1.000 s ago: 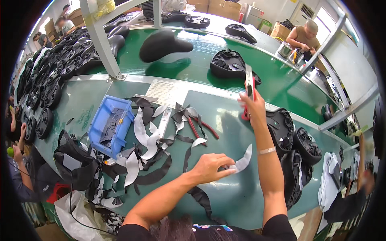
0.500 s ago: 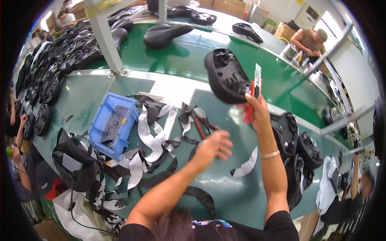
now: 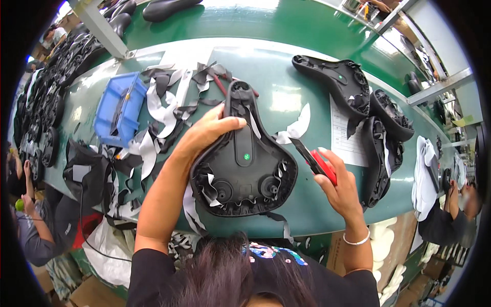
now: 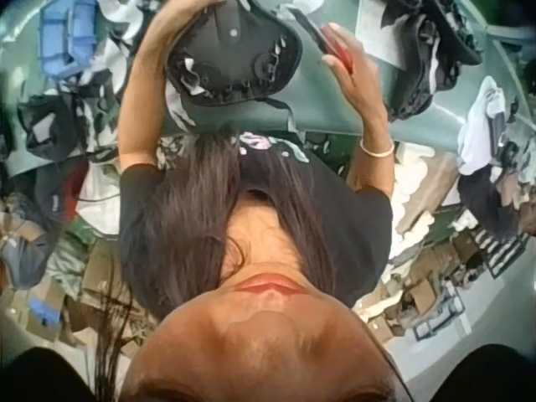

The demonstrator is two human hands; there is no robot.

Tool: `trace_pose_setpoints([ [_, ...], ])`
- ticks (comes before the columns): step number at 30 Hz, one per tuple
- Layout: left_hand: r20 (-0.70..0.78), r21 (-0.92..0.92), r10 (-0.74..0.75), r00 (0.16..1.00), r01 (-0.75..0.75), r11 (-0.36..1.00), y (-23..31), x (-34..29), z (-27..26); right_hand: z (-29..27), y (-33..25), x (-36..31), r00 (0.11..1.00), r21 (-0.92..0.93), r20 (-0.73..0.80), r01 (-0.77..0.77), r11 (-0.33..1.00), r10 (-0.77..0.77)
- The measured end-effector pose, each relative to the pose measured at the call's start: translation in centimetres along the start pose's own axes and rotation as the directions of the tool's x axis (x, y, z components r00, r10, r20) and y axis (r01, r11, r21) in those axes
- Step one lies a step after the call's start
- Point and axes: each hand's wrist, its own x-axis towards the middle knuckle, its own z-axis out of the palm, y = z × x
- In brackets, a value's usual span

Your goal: The person uses a red utility knife to trim excess black rubber or plastic material from the underside of bicycle seats. They repeatedly cut along the edges, peel away strips, and rotate the seat to access different areas, placing finished seats aside on the green workbench.

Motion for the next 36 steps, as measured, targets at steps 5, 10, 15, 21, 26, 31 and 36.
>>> trace_pose_setpoints([
  [5, -0.116, 0.221, 0.043, 0.992, -0.016, 0.975, 2.2, -0.7, 1.8, -1.4, -0.8, 0.9, 0.900, -0.483, 0.340, 0.417, 0.770, -0.274],
  [10, -0.203, 0.295, 0.106, 0.973, -0.042, 0.955, 1.8, -1.0, 1.9, -0.6, -0.3, -2.8, 0.937, -0.623, 0.337, 0.297, 0.724, -0.094],
  [15, -0.421, 0.264, 0.197, 0.885, -0.088, 0.960, -0.7, -4.7, 2.3, 4.7, -3.0, -9.2, 0.989, -0.358, 0.050, -0.115, 0.927, 0.142],
  [21, -0.550, 0.192, 0.297, 0.781, -0.227, 0.955, -3.9, -8.3, 2.0, 3.3, -3.6, -8.7, 0.969, -0.033, -0.053, -0.242, 0.970, 0.241],
  [26, -0.624, 0.126, 0.307, 0.719, -0.295, 0.947, -3.9, -10.5, 3.8, 6.6, -3.7, 0.6, 0.940, -0.301, -0.064, 0.301, 0.905, -0.334],
  [31, -0.646, 0.720, 0.627, 0.436, 0.073, 0.691, -8.5, -12.2, 0.1, 2.8, -1.3, 2.1, 0.949, 0.363, -0.142, -0.216, 0.906, 0.283],
  [36, 0.121, 0.972, 0.694, 0.710, -0.227, 0.063, -2.2, -8.1, 6.0, 5.3, -5.4, 2.3, 0.980, 0.335, 0.081, -0.200, 0.921, 0.183],
])
